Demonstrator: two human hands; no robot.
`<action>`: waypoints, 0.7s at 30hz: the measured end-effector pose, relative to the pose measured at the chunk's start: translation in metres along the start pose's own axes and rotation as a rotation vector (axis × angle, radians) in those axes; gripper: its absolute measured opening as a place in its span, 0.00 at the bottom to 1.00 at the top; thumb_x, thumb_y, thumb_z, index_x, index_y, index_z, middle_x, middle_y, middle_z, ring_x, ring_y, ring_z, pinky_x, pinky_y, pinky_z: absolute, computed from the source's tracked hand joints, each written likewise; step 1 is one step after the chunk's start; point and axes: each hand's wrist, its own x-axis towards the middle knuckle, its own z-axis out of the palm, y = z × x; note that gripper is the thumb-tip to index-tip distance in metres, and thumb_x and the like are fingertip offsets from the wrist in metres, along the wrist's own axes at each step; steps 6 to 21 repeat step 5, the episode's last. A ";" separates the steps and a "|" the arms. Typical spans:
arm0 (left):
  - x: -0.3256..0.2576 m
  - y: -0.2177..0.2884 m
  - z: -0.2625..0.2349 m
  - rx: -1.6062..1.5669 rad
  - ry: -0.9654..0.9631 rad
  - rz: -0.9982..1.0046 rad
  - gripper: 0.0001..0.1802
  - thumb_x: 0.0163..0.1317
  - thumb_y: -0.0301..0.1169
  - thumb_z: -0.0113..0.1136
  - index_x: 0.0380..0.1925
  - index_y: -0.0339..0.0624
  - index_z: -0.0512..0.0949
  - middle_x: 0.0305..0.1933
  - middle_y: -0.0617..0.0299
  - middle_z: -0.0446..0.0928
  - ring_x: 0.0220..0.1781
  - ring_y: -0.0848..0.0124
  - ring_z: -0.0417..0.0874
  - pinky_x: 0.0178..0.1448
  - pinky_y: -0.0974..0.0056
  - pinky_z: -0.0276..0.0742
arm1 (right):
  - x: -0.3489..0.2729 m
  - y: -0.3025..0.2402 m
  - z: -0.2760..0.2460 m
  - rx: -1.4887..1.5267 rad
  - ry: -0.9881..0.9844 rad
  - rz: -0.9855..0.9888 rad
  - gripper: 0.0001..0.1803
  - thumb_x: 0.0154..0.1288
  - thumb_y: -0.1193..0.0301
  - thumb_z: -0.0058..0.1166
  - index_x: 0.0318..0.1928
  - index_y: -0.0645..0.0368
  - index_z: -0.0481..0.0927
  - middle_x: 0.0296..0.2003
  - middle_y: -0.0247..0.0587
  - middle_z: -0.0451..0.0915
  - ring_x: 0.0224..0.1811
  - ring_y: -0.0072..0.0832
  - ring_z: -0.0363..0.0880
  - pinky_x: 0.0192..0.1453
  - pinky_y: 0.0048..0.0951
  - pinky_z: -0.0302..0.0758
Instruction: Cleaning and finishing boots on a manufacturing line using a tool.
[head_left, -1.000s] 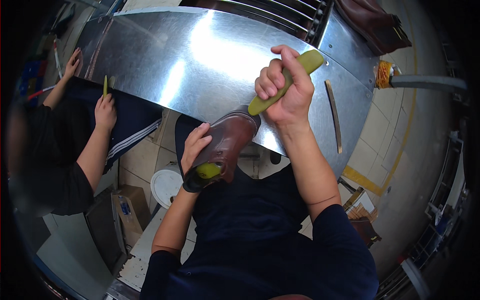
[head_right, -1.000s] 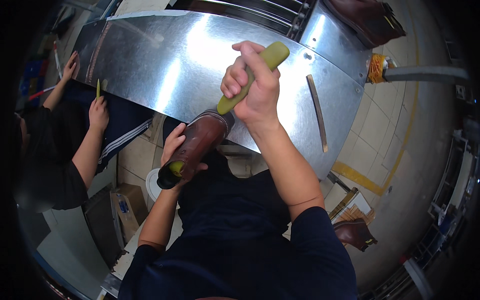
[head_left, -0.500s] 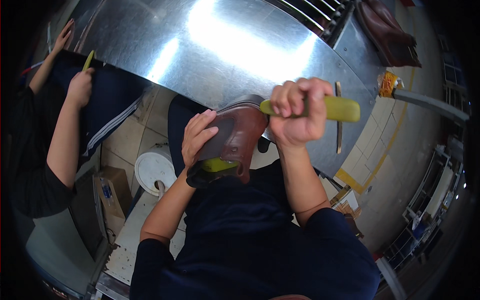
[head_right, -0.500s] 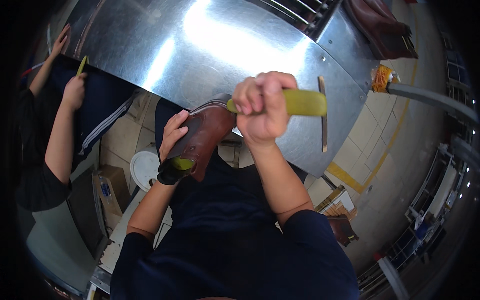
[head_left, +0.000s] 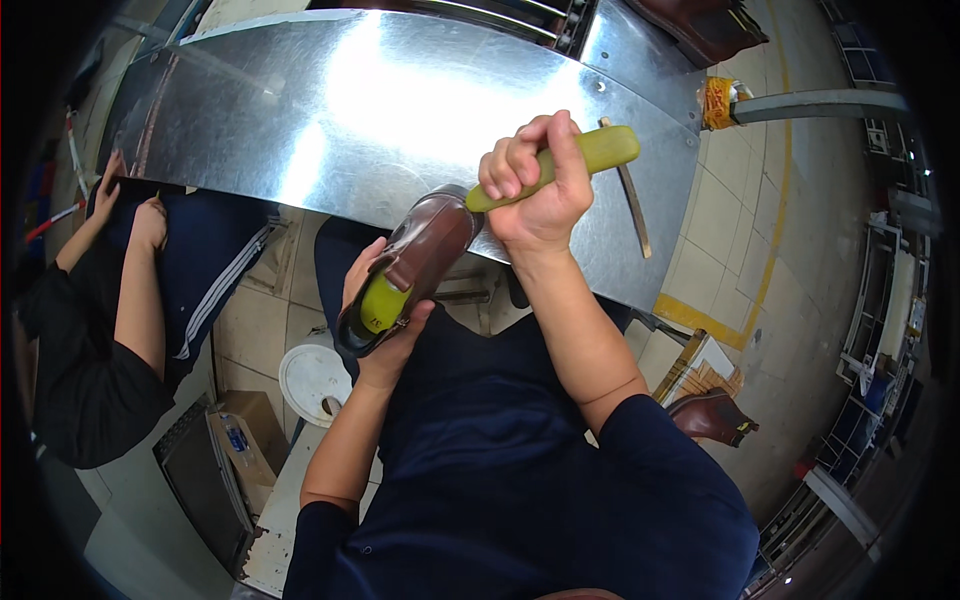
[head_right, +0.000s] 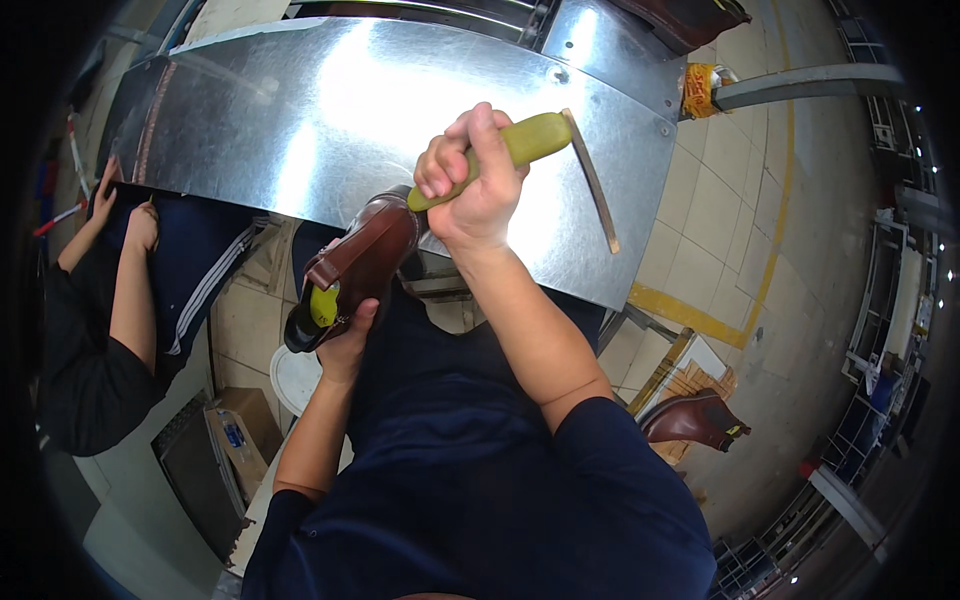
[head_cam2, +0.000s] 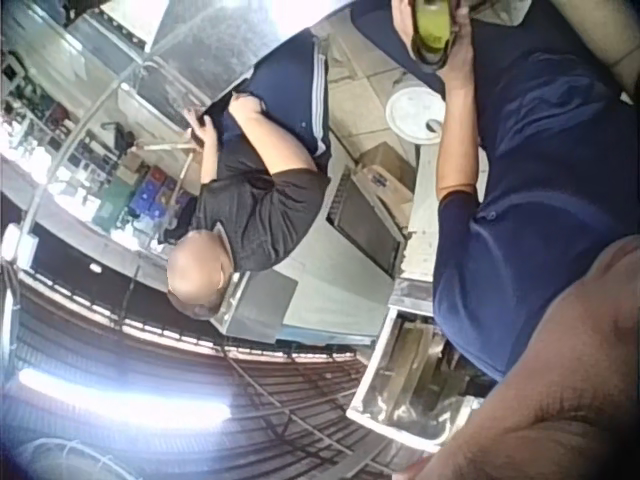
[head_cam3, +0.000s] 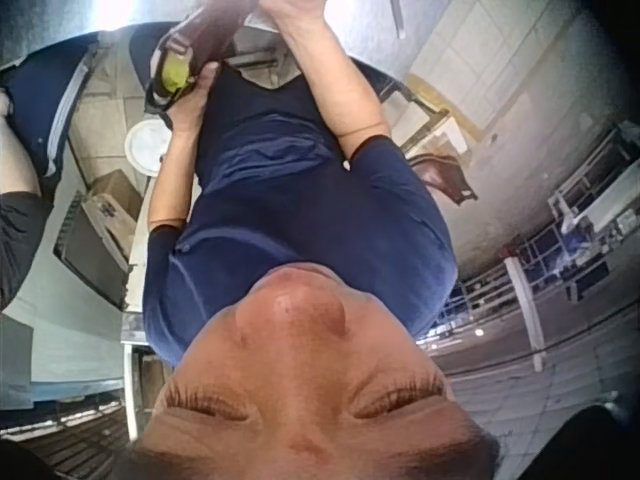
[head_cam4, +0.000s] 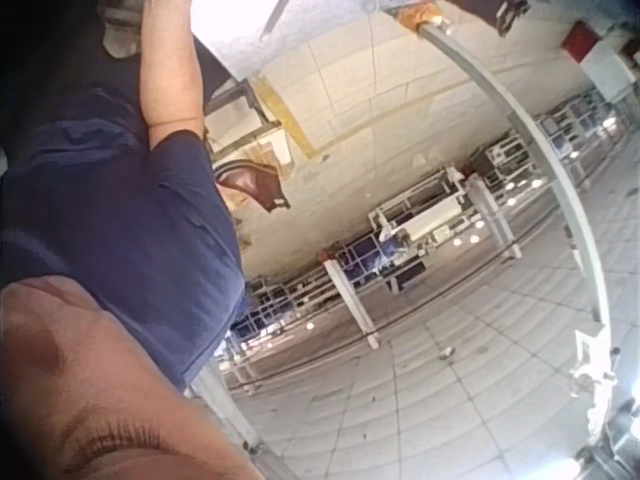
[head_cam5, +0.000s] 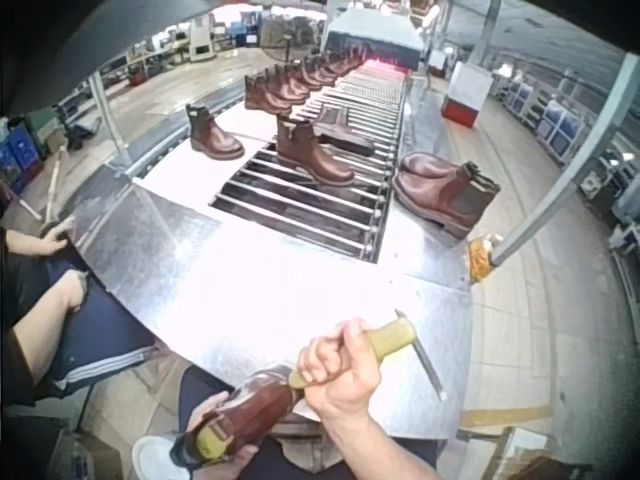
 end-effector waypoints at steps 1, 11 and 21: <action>0.000 0.001 0.001 -0.005 -0.005 0.000 0.37 0.55 0.49 0.80 0.58 0.37 0.79 0.66 0.43 0.76 0.67 0.50 0.78 0.71 0.50 0.72 | 0.000 0.000 -0.001 0.010 0.012 0.012 0.20 0.83 0.55 0.44 0.34 0.54 0.75 0.15 0.27 0.60 0.14 0.21 0.59 0.22 0.27 0.62; 0.002 0.009 0.006 0.143 -0.031 0.058 0.42 0.57 0.55 0.77 0.64 0.40 0.75 0.72 0.42 0.72 0.71 0.46 0.75 0.77 0.48 0.67 | 0.005 0.003 -0.007 -0.002 -0.046 0.018 0.21 0.83 0.54 0.44 0.34 0.54 0.75 0.14 0.27 0.60 0.14 0.21 0.59 0.22 0.27 0.62; 0.002 0.009 0.006 0.143 -0.031 0.058 0.42 0.57 0.55 0.77 0.64 0.40 0.75 0.72 0.42 0.72 0.71 0.46 0.75 0.77 0.48 0.67 | 0.005 0.003 -0.007 -0.002 -0.046 0.018 0.21 0.83 0.54 0.44 0.34 0.54 0.75 0.14 0.27 0.60 0.14 0.21 0.59 0.22 0.27 0.62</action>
